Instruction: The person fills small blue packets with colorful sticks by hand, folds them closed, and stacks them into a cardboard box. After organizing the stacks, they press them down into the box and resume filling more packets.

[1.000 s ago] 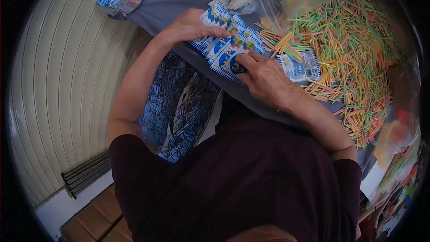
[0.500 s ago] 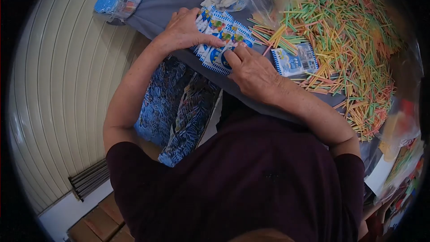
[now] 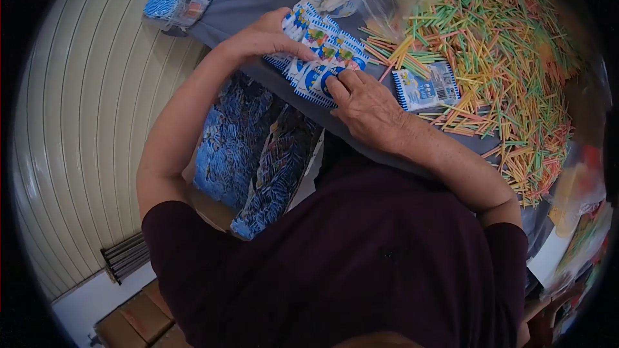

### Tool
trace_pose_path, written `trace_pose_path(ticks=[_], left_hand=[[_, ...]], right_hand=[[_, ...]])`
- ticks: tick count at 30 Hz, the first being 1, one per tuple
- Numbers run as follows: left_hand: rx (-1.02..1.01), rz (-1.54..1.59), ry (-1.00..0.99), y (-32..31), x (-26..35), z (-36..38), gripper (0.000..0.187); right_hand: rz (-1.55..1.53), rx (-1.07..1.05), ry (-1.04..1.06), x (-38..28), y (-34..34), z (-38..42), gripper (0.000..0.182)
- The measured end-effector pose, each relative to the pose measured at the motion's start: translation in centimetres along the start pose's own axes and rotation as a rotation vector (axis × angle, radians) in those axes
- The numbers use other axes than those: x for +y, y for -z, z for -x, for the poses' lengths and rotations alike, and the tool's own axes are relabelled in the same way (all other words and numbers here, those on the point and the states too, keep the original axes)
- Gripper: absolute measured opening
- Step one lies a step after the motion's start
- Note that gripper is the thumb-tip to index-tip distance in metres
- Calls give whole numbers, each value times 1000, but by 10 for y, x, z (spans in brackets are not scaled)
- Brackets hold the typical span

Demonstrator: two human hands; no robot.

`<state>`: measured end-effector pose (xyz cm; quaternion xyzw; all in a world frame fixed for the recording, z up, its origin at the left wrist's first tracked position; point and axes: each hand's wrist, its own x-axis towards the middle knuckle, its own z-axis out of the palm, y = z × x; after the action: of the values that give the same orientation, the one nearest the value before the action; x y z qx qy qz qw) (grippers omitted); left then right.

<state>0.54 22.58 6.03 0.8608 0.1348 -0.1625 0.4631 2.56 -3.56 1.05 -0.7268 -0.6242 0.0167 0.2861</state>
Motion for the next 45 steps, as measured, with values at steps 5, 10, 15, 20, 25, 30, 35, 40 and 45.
trace_pose_path(ticks=[5,10,15,20,25,30,35,40,45], left_hand=[[-107,272,148,22,2,-9,61],[-202,408,240,25,2,-12,48],[-164,229,222,4,26,-1,52],[46,-226,69,-13,20,1,69],[186,-174,21,-23,5,10,78],[318,128,-139,-37,-12,21,70],[430,383,-258,-65,-18,53,55],[627,632,-380,-105,-26,84,50],[705,701,-471,-127,-50,88,48]], right_hand=[[-20,-28,-15,1,2,-1,32],[-45,-40,-31,0,4,-1,30],[-24,-15,-19,4,1,-1,32],[-51,-23,-18,6,0,-2,32],[-101,40,-31,5,-2,-1,33],[-213,80,-150,2,2,0,34],[-429,172,-235,7,2,0,43],[-936,322,-614,5,-3,-7,80],[-977,172,-643,10,-11,-14,95]])
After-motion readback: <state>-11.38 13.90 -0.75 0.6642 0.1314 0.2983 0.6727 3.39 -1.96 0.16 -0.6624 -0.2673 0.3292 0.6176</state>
